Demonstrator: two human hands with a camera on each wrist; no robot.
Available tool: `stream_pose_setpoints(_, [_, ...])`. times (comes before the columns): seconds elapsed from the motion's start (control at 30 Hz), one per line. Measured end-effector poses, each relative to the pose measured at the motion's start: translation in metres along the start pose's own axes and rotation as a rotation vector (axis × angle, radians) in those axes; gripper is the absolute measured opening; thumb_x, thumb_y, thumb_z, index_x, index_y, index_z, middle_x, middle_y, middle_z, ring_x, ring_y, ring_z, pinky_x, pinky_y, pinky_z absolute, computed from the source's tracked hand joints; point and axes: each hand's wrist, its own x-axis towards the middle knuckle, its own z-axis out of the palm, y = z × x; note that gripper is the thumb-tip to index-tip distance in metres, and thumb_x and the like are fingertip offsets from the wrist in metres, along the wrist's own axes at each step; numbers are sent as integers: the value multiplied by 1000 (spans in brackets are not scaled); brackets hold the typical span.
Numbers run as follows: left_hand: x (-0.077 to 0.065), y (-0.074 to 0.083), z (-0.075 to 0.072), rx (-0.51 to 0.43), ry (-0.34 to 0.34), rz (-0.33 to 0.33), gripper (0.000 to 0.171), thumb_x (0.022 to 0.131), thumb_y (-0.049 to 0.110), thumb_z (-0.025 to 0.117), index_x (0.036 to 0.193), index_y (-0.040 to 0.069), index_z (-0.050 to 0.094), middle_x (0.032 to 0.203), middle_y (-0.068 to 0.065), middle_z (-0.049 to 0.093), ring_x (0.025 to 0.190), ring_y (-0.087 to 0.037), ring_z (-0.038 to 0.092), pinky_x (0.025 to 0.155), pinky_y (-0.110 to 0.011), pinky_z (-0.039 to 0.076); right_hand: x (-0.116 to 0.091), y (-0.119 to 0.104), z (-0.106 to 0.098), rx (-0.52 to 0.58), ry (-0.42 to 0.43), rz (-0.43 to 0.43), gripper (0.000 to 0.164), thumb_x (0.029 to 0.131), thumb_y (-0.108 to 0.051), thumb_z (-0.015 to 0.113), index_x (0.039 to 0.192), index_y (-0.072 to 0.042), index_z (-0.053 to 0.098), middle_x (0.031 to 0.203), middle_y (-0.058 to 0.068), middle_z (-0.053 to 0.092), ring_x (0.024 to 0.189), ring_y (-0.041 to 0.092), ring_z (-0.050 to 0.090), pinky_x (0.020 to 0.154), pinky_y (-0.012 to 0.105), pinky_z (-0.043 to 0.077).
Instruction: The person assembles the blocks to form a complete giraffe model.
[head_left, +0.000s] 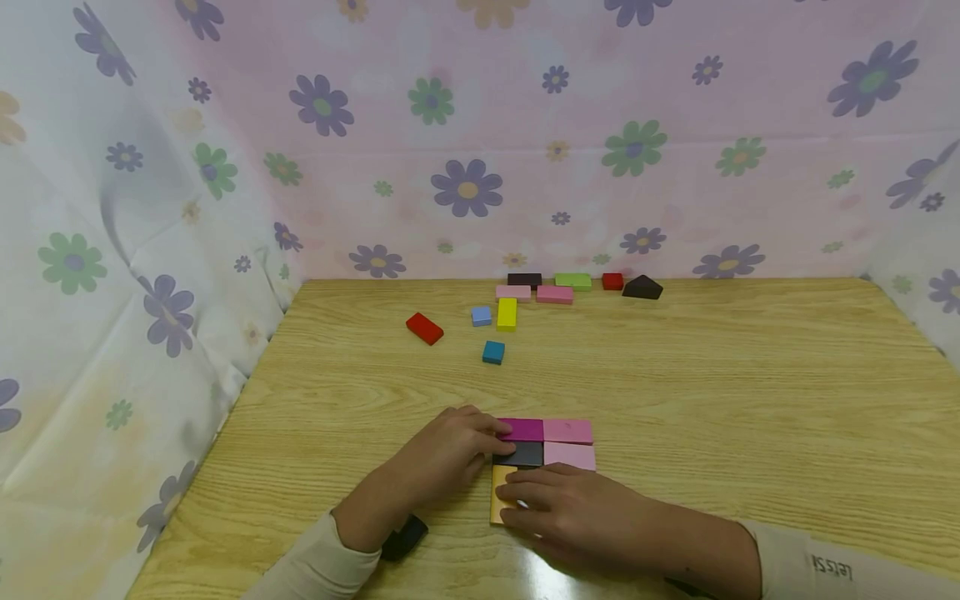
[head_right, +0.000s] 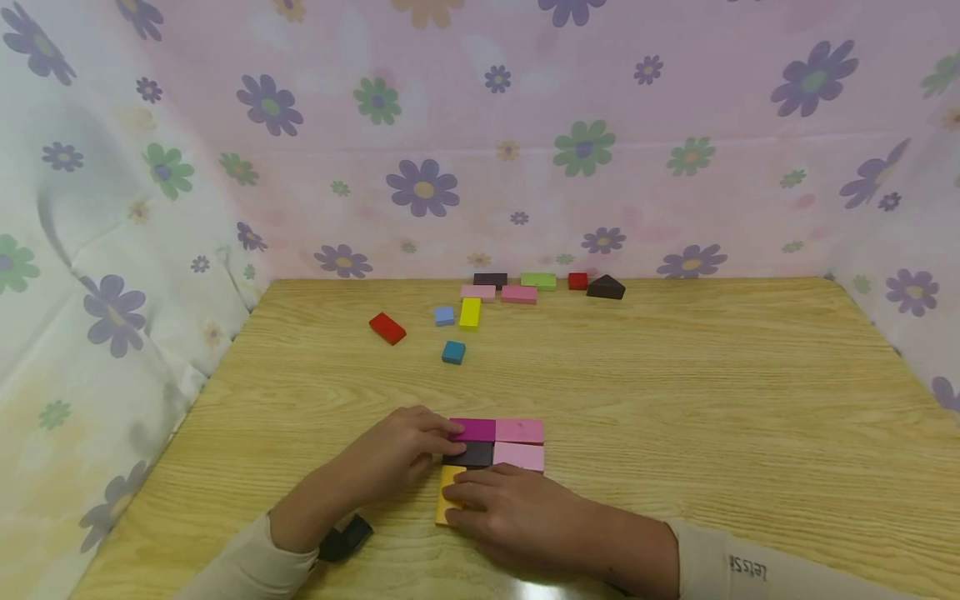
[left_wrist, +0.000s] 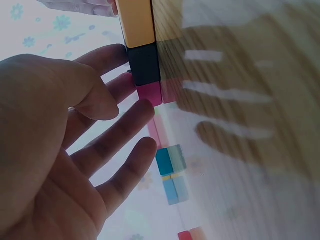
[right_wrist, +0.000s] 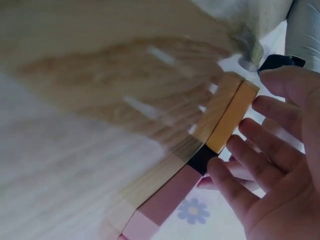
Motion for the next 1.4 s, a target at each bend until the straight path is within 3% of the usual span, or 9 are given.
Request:
stream_pose_setpoints(0.2, [0, -2, 1, -18, 5, 7, 31, 99, 8, 57, 119, 23, 75, 128, 6, 69, 120, -14, 63, 107, -37, 48, 0, 9, -6, -58, 122, -28, 26, 91, -27, 72, 116, -22, 69, 123, -4, 67, 117, 14, 63, 93, 30, 55])
stream_pose_setpoints(0.33, [0, -3, 0, -20, 17, 20, 32, 98, 7, 57, 119, 22, 75, 127, 5, 69, 119, -14, 64, 105, -37, 49, -1, 22, -16, -65, 153, -3, 33, 84, -22, 79, 116, -18, 72, 120, -3, 69, 113, 15, 65, 93, 32, 56])
stream_pose_setpoints(0.63, [1, -4, 1, -24, 24, 43, 32, 97, 5, 59, 119, 21, 75, 126, 4, 69, 118, -14, 65, 102, -37, 51, -1, 55, -39, -108, 37, 185, 39, 85, -23, 79, 122, -16, 70, 124, 4, 68, 117, 24, 64, 94, 42, 57])
stream_pose_setpoints(0.9, [-1, -3, 1, -27, 21, 28, 31, 97, 7, 59, 120, 21, 75, 126, 5, 69, 119, -14, 64, 104, -37, 51, 5, 97, -29, -197, -4, 279, 36, 87, -21, 77, 122, -11, 70, 127, 10, 67, 118, 28, 64, 95, 44, 56])
stream_pose_setpoints(1.07, [-2, -3, 1, -32, 22, 21, 31, 97, 7, 59, 119, 22, 75, 126, 5, 69, 119, -14, 64, 104, -37, 50, 16, 120, -17, -141, -60, 372, 37, 91, -18, 72, 126, -8, 68, 131, 14, 64, 121, 31, 62, 97, 47, 54])
stream_pose_setpoints(1.4, [-1, -2, 0, -40, 6, 15, 31, 98, 7, 59, 120, 22, 75, 128, 5, 69, 120, -15, 63, 105, -37, 50, 30, 157, 0, -6, -91, 514, 41, 96, -12, 63, 136, -3, 58, 139, 20, 58, 125, 38, 58, 102, 51, 51])
